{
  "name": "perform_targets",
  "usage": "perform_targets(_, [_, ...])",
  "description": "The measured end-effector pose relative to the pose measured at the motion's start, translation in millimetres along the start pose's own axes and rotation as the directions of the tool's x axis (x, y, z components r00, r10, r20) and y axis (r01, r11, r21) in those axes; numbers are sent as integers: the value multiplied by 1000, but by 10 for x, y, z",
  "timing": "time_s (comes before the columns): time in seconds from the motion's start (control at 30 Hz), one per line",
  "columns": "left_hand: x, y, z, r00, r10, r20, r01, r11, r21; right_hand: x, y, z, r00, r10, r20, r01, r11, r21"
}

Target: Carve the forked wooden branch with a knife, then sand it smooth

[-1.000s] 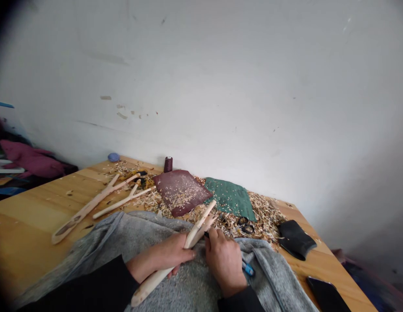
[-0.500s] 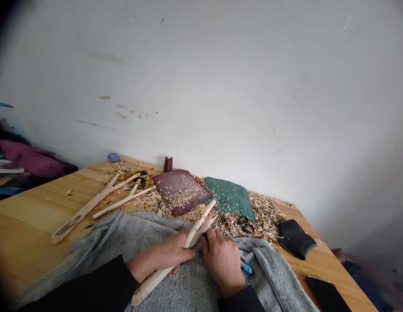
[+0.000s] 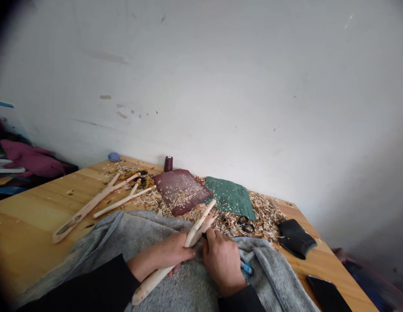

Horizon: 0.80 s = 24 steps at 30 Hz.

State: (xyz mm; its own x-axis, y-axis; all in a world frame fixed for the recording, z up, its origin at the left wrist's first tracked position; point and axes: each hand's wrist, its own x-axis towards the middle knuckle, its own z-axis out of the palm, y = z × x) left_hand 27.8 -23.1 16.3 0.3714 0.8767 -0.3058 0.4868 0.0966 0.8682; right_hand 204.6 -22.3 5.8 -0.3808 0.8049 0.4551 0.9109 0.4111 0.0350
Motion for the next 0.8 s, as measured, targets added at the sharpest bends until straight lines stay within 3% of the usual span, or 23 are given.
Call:
perform_targets(0.3, [-9, 18, 0, 999, 35, 23, -35, 999, 1, -34, -120, -15, 993, -68, 99, 65, 997, 38])
perform_targets(0.57, [14, -36, -2, 1000, -8, 7, 8, 1000, 22, 8, 75, 18, 997, 63, 45, -61, 997, -43])
perform_targets(0.8, [14, -13, 19, 999, 29, 16, -29, 1000, 5, -28, -91, -12, 994, -76, 77, 74, 997, 30])
